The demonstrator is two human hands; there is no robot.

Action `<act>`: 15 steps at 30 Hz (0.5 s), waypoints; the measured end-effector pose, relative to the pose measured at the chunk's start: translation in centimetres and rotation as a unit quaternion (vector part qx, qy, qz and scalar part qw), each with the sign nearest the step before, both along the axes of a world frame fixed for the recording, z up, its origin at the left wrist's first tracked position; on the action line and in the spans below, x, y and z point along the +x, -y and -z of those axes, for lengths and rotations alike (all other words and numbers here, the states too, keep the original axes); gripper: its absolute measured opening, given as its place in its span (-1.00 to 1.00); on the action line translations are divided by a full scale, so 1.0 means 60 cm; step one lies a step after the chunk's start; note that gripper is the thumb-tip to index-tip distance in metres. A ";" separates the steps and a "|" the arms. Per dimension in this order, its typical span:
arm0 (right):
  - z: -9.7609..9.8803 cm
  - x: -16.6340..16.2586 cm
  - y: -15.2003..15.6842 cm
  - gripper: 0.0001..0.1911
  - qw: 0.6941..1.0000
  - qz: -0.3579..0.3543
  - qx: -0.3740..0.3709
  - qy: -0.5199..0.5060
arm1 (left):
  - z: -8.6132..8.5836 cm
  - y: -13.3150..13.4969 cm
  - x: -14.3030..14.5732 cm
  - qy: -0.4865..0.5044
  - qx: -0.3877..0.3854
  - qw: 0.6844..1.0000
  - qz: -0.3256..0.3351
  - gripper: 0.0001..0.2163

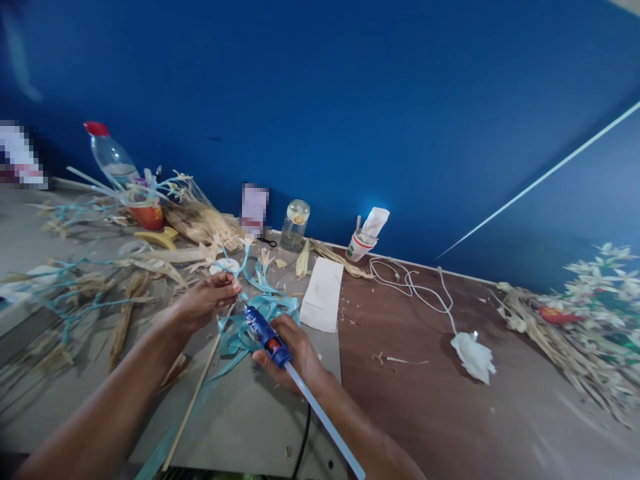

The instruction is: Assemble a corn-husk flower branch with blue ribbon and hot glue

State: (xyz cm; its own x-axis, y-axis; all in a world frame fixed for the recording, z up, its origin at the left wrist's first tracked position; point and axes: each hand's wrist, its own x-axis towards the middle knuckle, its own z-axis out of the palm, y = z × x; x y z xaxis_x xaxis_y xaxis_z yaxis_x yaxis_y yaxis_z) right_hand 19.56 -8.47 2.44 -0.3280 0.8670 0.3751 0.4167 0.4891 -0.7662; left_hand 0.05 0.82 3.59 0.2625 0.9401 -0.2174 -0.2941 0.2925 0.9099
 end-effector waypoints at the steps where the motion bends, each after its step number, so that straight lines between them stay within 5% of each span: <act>1: -0.002 -0.001 -0.001 -0.82 1.000 0.001 0.002 -0.003 | 0.000 0.000 0.000 -0.002 0.000 1.000 0.001 -0.75; 15: 0.005 -0.001 -0.009 -0.80 1.000 0.004 0.021 0.000 | 0.003 -0.003 -0.001 0.007 0.004 1.000 0.015 -0.73</act>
State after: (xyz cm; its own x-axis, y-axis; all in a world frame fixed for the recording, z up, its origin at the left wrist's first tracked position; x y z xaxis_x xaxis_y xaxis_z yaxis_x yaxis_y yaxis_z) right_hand 19.50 -7.92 2.15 -0.3209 0.8531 0.4115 0.4205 0.5176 -0.7451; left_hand 0.01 0.99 3.41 0.2935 0.9336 -0.2057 -0.2979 0.2938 0.9082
